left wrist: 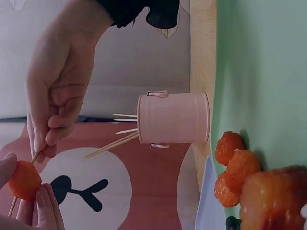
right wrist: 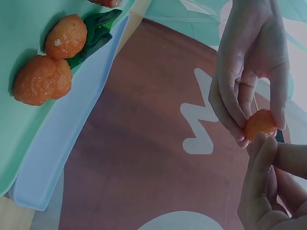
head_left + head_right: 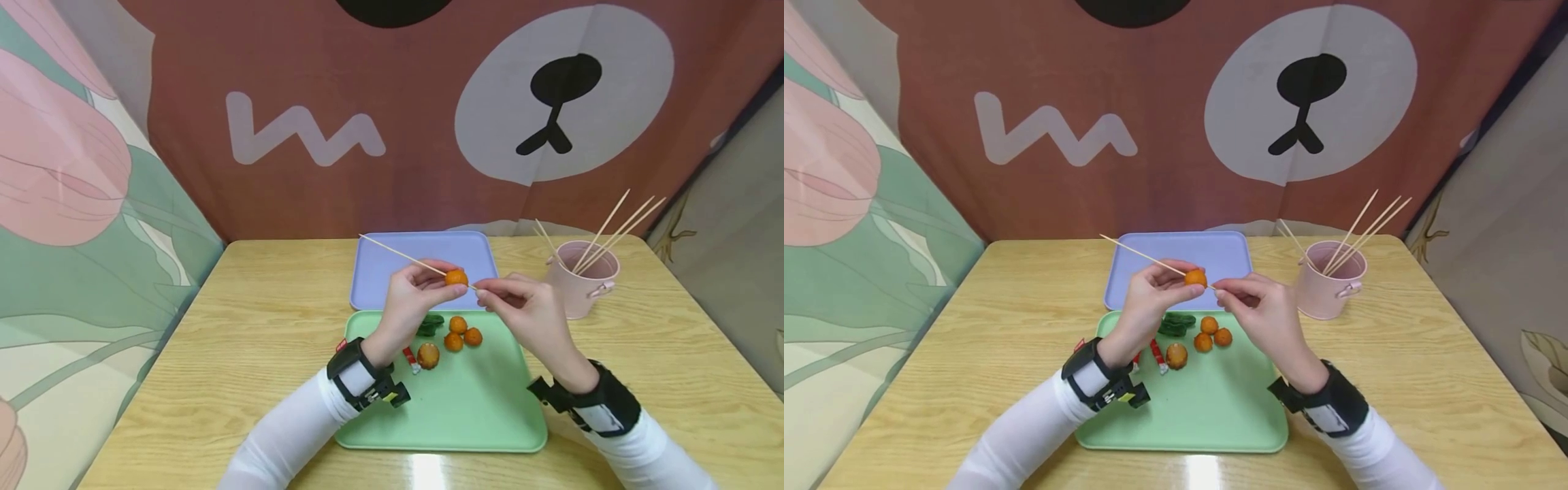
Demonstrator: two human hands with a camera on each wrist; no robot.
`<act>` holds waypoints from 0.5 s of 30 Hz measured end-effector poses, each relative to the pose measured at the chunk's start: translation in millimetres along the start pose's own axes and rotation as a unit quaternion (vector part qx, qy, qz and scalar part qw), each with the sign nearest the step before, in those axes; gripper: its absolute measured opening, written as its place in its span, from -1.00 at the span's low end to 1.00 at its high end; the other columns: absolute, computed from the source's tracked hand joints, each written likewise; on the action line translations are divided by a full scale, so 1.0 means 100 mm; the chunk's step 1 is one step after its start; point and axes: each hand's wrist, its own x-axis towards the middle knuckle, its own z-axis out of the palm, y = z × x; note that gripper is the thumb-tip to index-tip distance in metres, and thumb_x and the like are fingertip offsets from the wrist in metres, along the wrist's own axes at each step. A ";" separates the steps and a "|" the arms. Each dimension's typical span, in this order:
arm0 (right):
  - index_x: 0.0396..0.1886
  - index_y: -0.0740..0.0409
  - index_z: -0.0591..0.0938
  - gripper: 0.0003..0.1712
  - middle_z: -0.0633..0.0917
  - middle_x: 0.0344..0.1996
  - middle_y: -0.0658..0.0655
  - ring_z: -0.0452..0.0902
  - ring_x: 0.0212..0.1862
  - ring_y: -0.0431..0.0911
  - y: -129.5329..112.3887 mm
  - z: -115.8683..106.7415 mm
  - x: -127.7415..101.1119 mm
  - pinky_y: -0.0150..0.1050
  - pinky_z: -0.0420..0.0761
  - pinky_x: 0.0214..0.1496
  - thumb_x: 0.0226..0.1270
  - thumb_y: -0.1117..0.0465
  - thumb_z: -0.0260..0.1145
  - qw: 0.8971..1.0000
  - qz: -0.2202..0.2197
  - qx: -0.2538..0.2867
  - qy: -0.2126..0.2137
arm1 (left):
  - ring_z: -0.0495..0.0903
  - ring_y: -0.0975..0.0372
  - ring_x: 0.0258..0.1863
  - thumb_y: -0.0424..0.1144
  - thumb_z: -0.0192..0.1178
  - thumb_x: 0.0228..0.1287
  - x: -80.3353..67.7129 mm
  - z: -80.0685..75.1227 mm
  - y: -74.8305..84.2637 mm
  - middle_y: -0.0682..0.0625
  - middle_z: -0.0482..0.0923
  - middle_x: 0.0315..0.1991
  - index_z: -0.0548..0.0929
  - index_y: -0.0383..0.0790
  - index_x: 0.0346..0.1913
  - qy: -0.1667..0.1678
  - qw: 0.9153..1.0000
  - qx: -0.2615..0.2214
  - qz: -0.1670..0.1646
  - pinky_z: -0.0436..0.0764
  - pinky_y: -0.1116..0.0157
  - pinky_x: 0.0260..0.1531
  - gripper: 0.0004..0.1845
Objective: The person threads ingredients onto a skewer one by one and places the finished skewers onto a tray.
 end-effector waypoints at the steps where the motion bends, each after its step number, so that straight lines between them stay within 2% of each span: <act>1: -0.25 0.26 0.74 -0.80 0.70 -0.50 0.11 0.63 -0.47 -0.28 0.00 0.00 0.00 -0.49 0.60 -0.44 0.07 0.41 0.42 1.000 0.000 -0.002 -0.001 | 0.66 0.15 -0.15 -0.38 0.40 0.04 0.00 0.01 0.00 -0.09 0.68 -0.12 0.63 -0.36 -0.08 0.000 1.000 0.000 -0.001 0.64 0.24 -0.05 -0.65; 6: -0.26 0.23 0.74 -0.82 0.70 -0.50 0.08 0.62 -0.47 -0.30 0.00 -0.01 0.00 -0.48 0.60 -0.44 0.08 0.39 0.42 1.000 0.001 -0.004 -0.006 | 0.66 0.16 -0.17 -0.39 0.39 0.04 0.00 0.03 -0.02 -0.10 0.69 -0.13 0.63 -0.37 -0.08 0.006 1.000 -0.003 -0.003 0.64 0.25 -0.07 -0.66; 15: -0.29 0.23 0.75 -0.81 0.71 -0.49 0.09 0.63 -0.48 -0.28 0.00 -0.01 -0.01 -0.50 0.60 -0.43 0.04 0.42 0.43 1.000 -0.002 -0.002 -0.006 | 0.67 0.15 -0.15 -0.40 0.40 0.03 -0.01 0.07 -0.03 -0.13 0.67 -0.11 0.63 -0.37 -0.08 -0.005 1.000 0.004 -0.004 0.64 0.24 -0.05 -0.65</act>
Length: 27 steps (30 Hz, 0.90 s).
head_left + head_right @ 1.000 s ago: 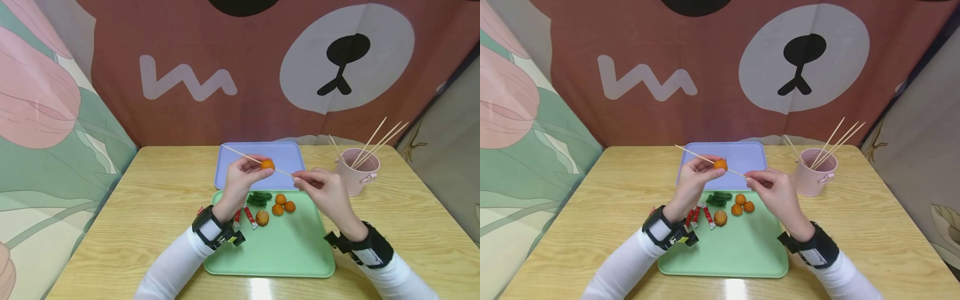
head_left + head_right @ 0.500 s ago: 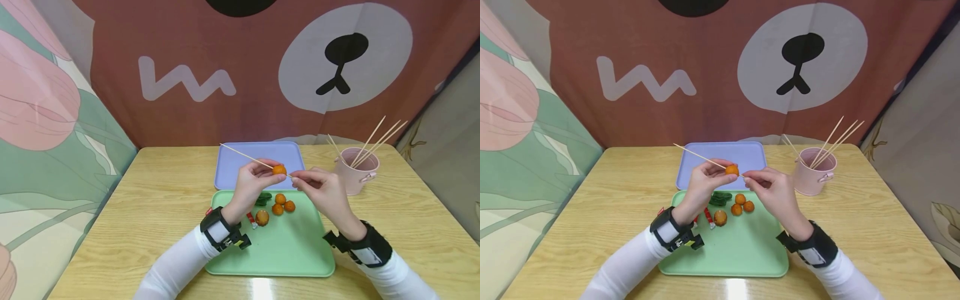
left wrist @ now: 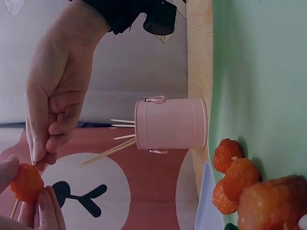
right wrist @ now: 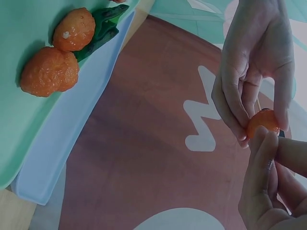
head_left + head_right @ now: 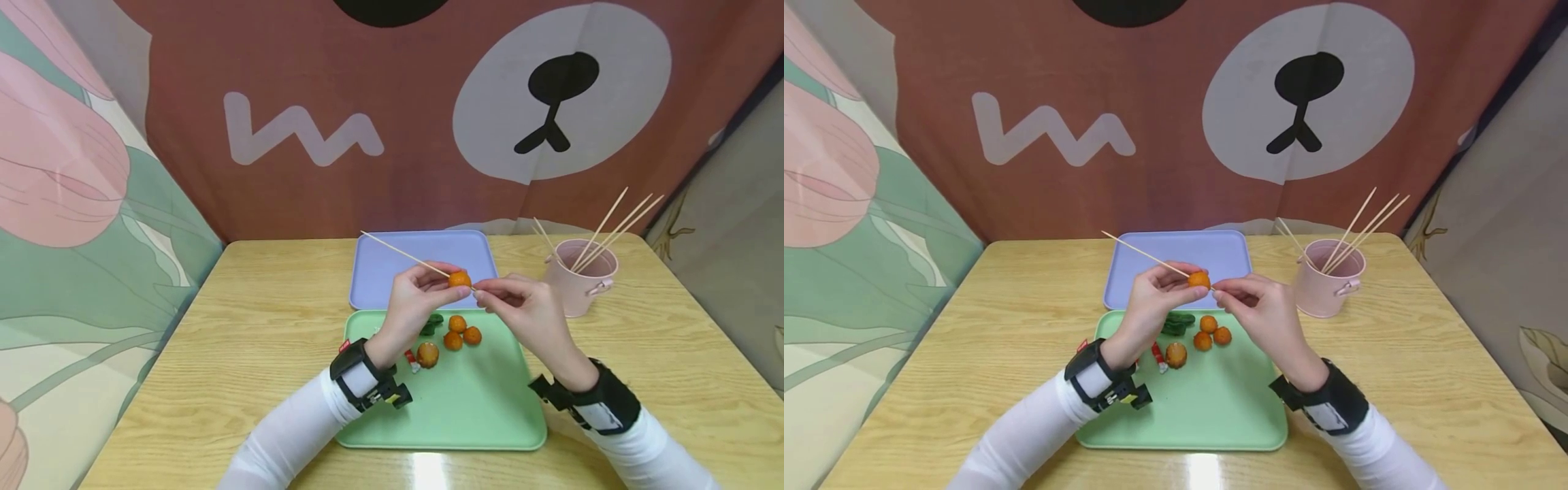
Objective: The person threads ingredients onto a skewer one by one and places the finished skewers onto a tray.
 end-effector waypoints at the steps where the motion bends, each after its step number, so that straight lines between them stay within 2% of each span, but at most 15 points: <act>1: -0.29 0.23 0.75 -0.81 0.71 -0.50 0.09 0.63 -0.49 -0.27 0.00 0.00 0.00 -0.50 0.60 -0.44 0.04 0.42 0.44 1.000 0.000 0.000 0.002 | 0.67 0.15 -0.15 -0.40 0.40 0.03 0.00 0.01 0.00 -0.13 0.67 -0.11 0.63 -0.37 -0.08 0.001 1.000 -0.001 0.001 0.64 0.24 -0.05 -0.65; 5: -0.30 0.25 0.75 -0.82 0.71 -0.50 0.10 0.64 -0.48 -0.24 0.00 -0.01 0.00 -0.50 0.60 -0.44 0.03 0.43 0.44 1.000 0.001 0.002 0.010 | 0.66 0.14 -0.12 -0.40 0.39 0.03 0.00 0.01 0.00 -0.14 0.66 -0.08 0.61 -0.37 -0.06 -0.007 1.000 -0.002 -0.001 0.63 0.24 -0.03 -0.64; 9: -0.29 0.27 0.75 -0.82 0.72 -0.48 0.13 0.63 -0.45 -0.31 0.02 -0.05 0.00 -0.52 0.60 -0.41 0.04 0.44 0.43 1.000 -0.004 0.001 0.021 | 0.63 0.13 -0.01 -0.41 0.39 0.04 0.05 -0.04 0.01 -0.16 0.60 0.01 0.55 -0.35 0.01 -0.043 0.999 0.023 -0.016 0.59 0.27 0.04 -0.58; 12: -0.28 0.28 0.75 -0.79 0.74 -0.44 0.17 0.62 -0.43 -0.40 0.06 -0.11 0.00 -0.56 0.59 -0.40 0.02 0.47 0.43 0.999 -0.016 -0.012 0.041 | 0.61 0.13 0.02 -0.43 0.38 0.04 0.11 -0.13 0.01 -0.15 0.58 0.04 0.54 -0.35 0.05 -0.074 0.993 0.084 -0.038 0.57 0.32 0.06 -0.54; 14: -0.27 0.29 0.74 -0.78 0.75 -0.42 0.19 0.62 -0.43 -0.43 0.09 -0.17 0.00 -0.57 0.58 -0.41 0.01 0.48 0.42 0.998 -0.016 -0.016 0.056 | 0.63 0.13 -0.01 -0.43 0.38 0.03 0.17 -0.19 0.02 -0.15 0.60 0.00 0.56 -0.36 0.04 -0.090 0.984 0.148 -0.047 0.58 0.35 0.03 -0.55; 15: -0.27 0.29 0.74 -0.78 0.75 -0.42 0.20 0.62 -0.42 -0.43 0.10 -0.21 0.00 -0.57 0.58 -0.41 0.01 0.48 0.42 0.998 -0.015 -0.020 0.062 | 0.63 0.15 -0.04 -0.41 0.38 0.03 0.20 -0.21 0.02 -0.13 0.62 -0.02 0.58 -0.33 0.03 -0.097 0.976 0.190 -0.050 0.58 0.37 0.01 -0.57; 17: -0.27 0.29 0.74 -0.78 0.74 -0.43 0.21 0.61 -0.43 -0.45 0.13 -0.27 -0.01 -0.58 0.57 -0.42 0.01 0.48 0.42 0.997 -0.006 -0.028 0.071 | 0.63 0.20 -0.11 -0.36 0.39 0.04 0.26 -0.24 0.01 -0.07 0.64 -0.08 0.63 -0.27 -0.04 -0.111 0.953 0.277 -0.048 0.58 0.41 -0.05 -0.63; 21: -0.28 0.29 0.74 -0.79 0.72 -0.46 0.22 0.59 -0.43 -0.49 0.21 -0.38 -0.03 -0.60 0.55 -0.45 0.01 0.49 0.42 0.995 0.000 -0.053 0.082 | 0.56 0.27 -0.17 -0.27 0.42 0.03 0.37 -0.24 -0.04 0.07 0.65 -0.17 0.67 -0.13 -0.13 -0.158 0.892 0.422 -0.032 0.53 0.44 -0.13 -0.71; 23: -0.30 0.33 0.74 -0.80 0.72 -0.47 0.20 0.58 -0.44 -0.50 0.18 -0.43 -0.03 -0.61 0.55 -0.45 0.01 0.51 0.41 0.994 0.003 -0.067 0.087 | 0.55 0.25 -0.16 -0.27 0.42 0.02 0.40 -0.22 -0.06 0.08 0.66 -0.18 0.68 -0.12 -0.15 -0.185 0.865 0.466 -0.027 0.51 0.43 -0.13 -0.72; 25: -0.31 0.33 0.74 -0.81 0.71 -0.48 0.17 0.58 -0.45 -0.51 0.19 -0.47 -0.05 -0.62 0.54 -0.46 0.01 0.51 0.41 0.993 0.006 -0.070 0.090 | 0.56 0.20 -0.11 -0.27 0.42 0.01 0.43 -0.19 -0.09 0.05 0.67 -0.16 0.69 -0.14 -0.14 -0.213 0.842 0.495 -0.023 0.50 0.42 -0.11 -0.71; 27: -0.31 0.33 0.74 -0.82 0.72 -0.47 0.10 0.58 -0.45 -0.52 0.21 -0.50 -0.07 -0.63 0.54 -0.46 0.02 0.49 0.42 0.992 0.015 -0.079 0.093 | 0.57 0.14 -0.05 -0.28 0.41 0.03 0.45 -0.16 -0.11 0.01 0.67 -0.13 0.69 -0.17 -0.11 -0.241 0.826 0.510 -0.030 0.50 0.39 -0.08 -0.70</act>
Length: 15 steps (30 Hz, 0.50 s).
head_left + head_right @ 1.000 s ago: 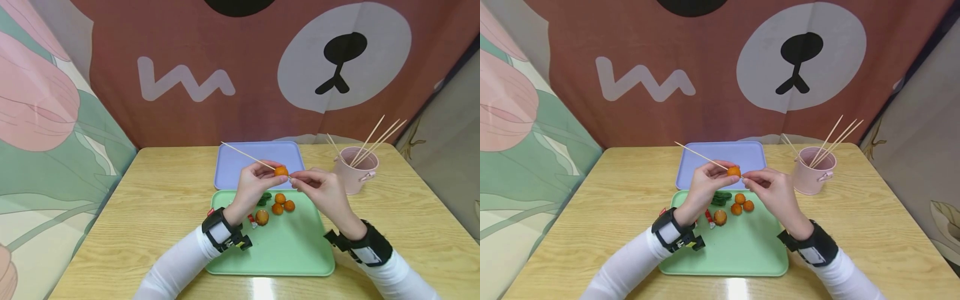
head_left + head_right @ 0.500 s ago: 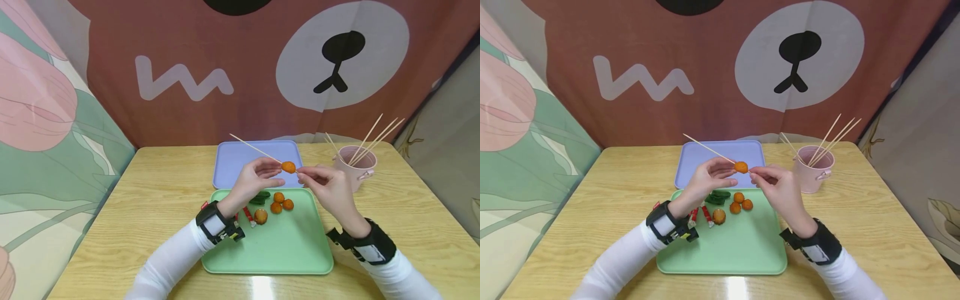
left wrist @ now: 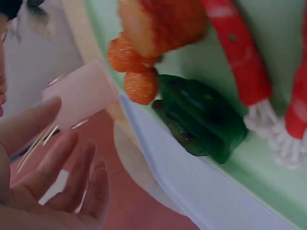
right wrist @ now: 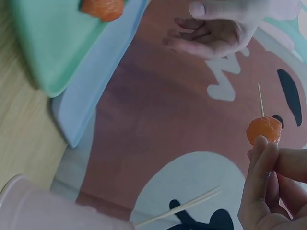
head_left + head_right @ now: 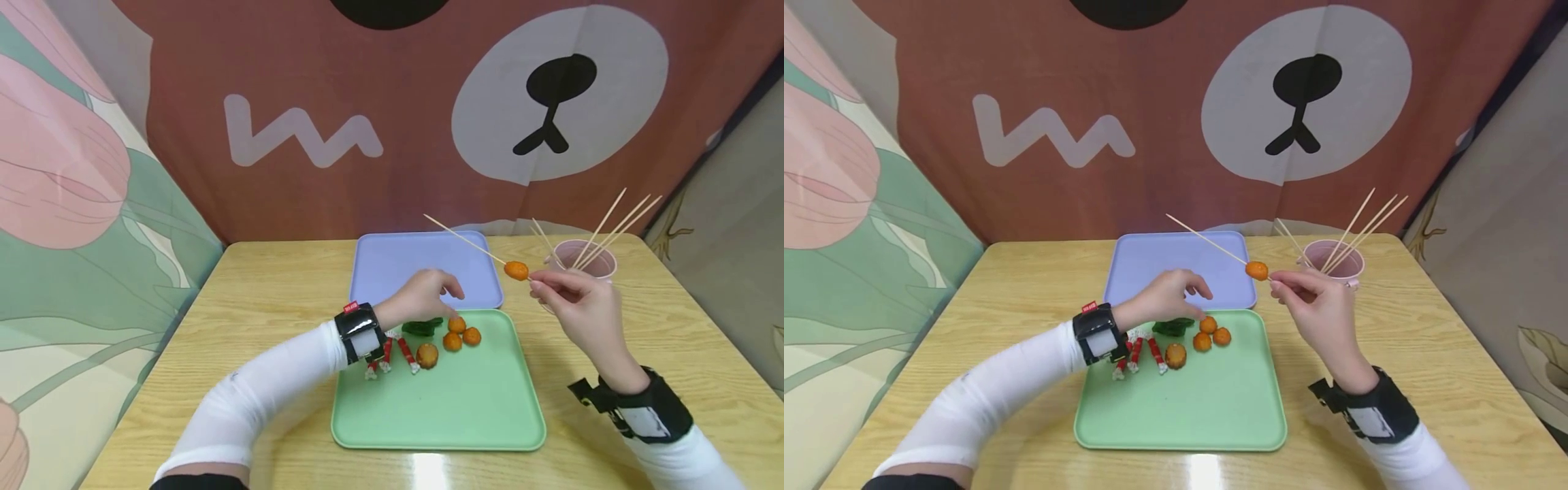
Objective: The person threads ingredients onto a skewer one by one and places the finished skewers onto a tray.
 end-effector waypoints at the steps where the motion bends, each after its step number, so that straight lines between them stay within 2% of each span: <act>1: -0.32 0.32 0.74 -0.83 0.71 -0.47 0.05 0.58 -0.46 -0.53 0.01 -0.01 -0.01 -0.63 0.54 -0.45 0.03 0.48 0.42 1.000 0.005 -0.007 0.001 | 0.57 0.12 -0.03 -0.28 0.41 0.03 0.02 0.02 0.00 -0.01 0.67 -0.12 0.70 -0.18 -0.11 -0.013 1.000 0.010 0.004 0.50 0.39 -0.07 -0.69; 5: -0.32 0.25 0.76 -0.83 0.67 -0.44 -0.23 0.53 -0.43 -0.60 0.12 -0.05 -0.06 -0.68 0.51 -0.42 0.02 0.41 0.46 0.999 0.006 -0.037 0.014 | 0.55 0.11 0.01 -0.28 0.41 0.03 0.07 0.09 0.01 0.00 0.67 -0.08 0.70 -0.19 -0.07 -0.062 0.997 0.039 0.024 0.49 0.38 -0.02 -0.66; 9: -0.34 0.26 0.76 -0.83 0.58 -0.42 -0.43 0.48 -0.41 -0.63 0.15 -0.08 -0.09 -0.73 0.45 -0.38 -0.02 0.42 0.48 0.998 0.002 -0.055 0.025 | 0.51 0.19 0.03 -0.26 0.41 0.03 0.11 0.19 0.03 0.09 0.67 -0.07 0.71 -0.13 -0.05 -0.093 0.990 0.089 0.052 0.42 0.38 0.06 -0.65; 15: -0.33 0.25 0.76 -0.83 0.66 -0.42 -0.26 0.48 -0.38 -0.66 0.16 -0.09 -0.11 -0.75 0.46 -0.35 0.00 0.41 0.47 0.998 0.009 -0.064 0.027 | 0.46 0.26 -0.02 -0.28 0.39 0.05 0.14 0.30 0.11 0.13 0.66 -0.07 0.71 -0.06 -0.04 -0.119 0.976 0.162 0.088 0.42 0.41 -0.02 -0.66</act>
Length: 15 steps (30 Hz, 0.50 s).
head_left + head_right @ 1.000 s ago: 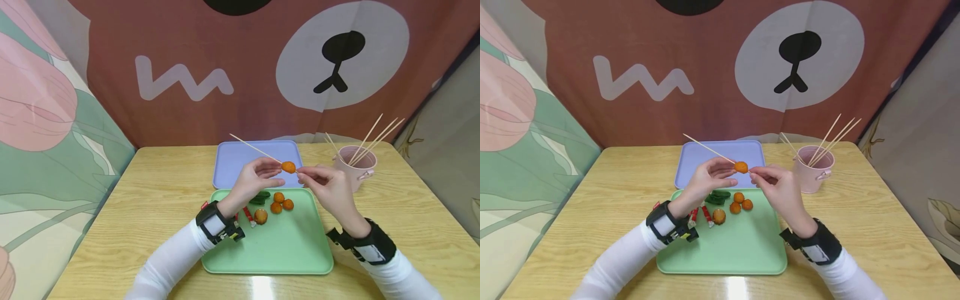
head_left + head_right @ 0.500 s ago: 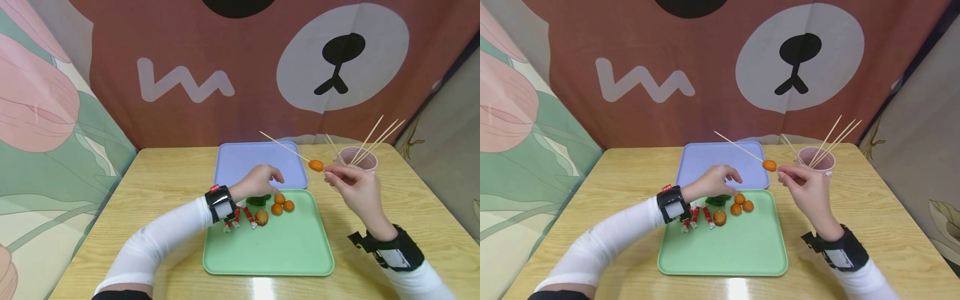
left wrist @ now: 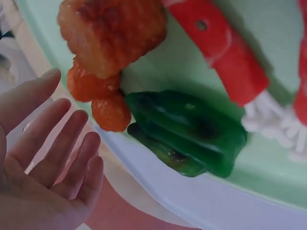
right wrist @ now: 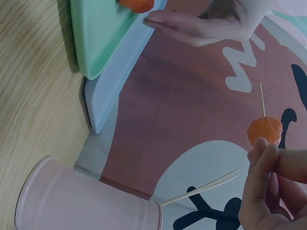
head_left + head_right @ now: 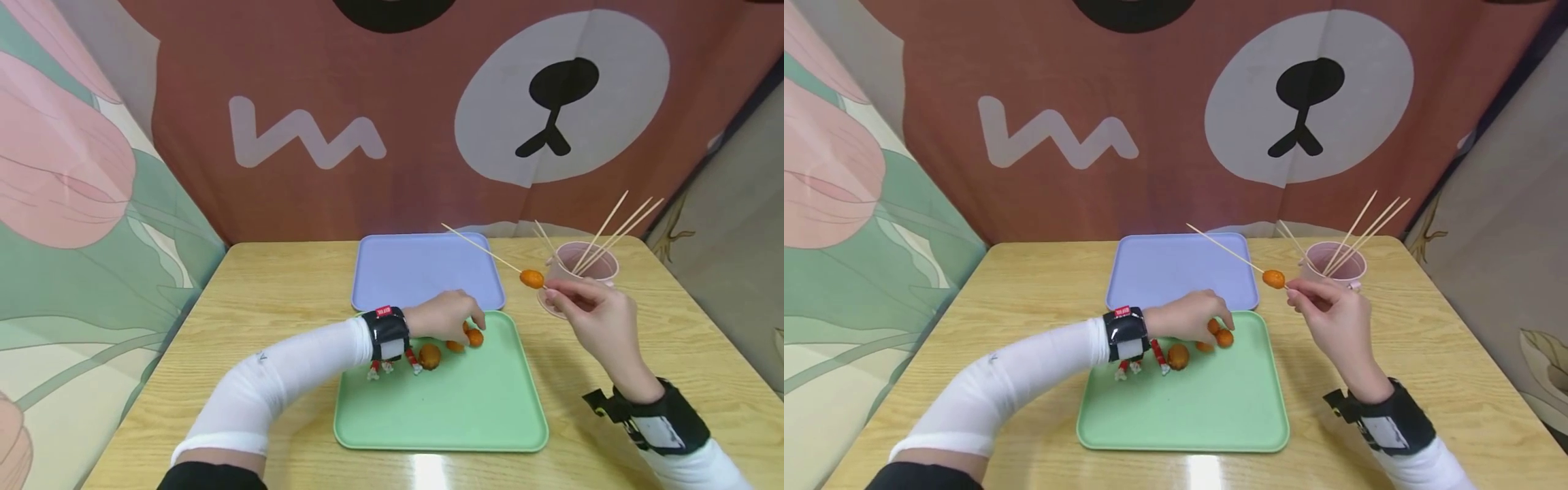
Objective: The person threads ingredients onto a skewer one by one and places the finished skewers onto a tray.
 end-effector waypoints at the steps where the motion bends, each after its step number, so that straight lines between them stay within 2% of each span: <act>1: -0.33 0.25 0.76 -0.83 0.66 -0.42 -0.24 0.47 -0.38 -0.67 0.00 0.00 0.00 -0.75 0.45 -0.35 0.00 0.41 0.47 1.000 0.000 -0.001 0.001 | 0.46 0.27 -0.05 -0.30 0.38 0.06 0.01 0.01 0.02 0.14 0.66 -0.08 0.71 -0.05 -0.03 -0.006 1.000 0.007 0.002 0.43 0.42 -0.05 -0.66; 7: -0.33 0.24 0.77 -0.83 0.65 -0.40 -0.32 0.46 -0.41 -0.67 0.02 0.02 0.00 -0.72 0.45 -0.42 0.00 0.39 0.48 1.000 0.005 -0.005 0.001 | 0.42 0.31 -0.19 -0.31 0.39 0.04 0.03 0.04 0.08 0.18 0.64 -0.17 0.72 0.04 -0.05 -0.029 0.998 0.058 0.000 0.40 0.47 -0.20 -0.65; 9: -0.33 0.24 0.77 -0.83 0.69 -0.41 -0.23 0.46 -0.42 -0.67 0.02 0.02 0.00 -0.71 0.45 -0.43 0.00 0.39 0.48 1.000 0.008 -0.006 0.002 | 0.42 0.31 -0.18 -0.32 0.39 0.04 0.04 0.04 0.10 0.18 0.64 -0.18 0.73 0.06 -0.07 -0.028 0.998 0.063 -0.005 0.40 0.47 -0.20 -0.65; 15: -0.34 0.27 0.76 -0.84 0.73 -0.43 0.21 0.44 -0.43 -0.68 0.00 0.03 0.01 -0.72 0.45 -0.43 0.00 0.39 0.48 1.000 0.010 -0.012 0.001 | 0.44 0.28 -0.17 -0.39 0.34 0.07 0.07 0.07 0.12 0.18 0.66 -0.17 0.74 0.04 -0.11 -0.021 0.998 0.065 -0.002 0.41 0.48 -0.20 -0.67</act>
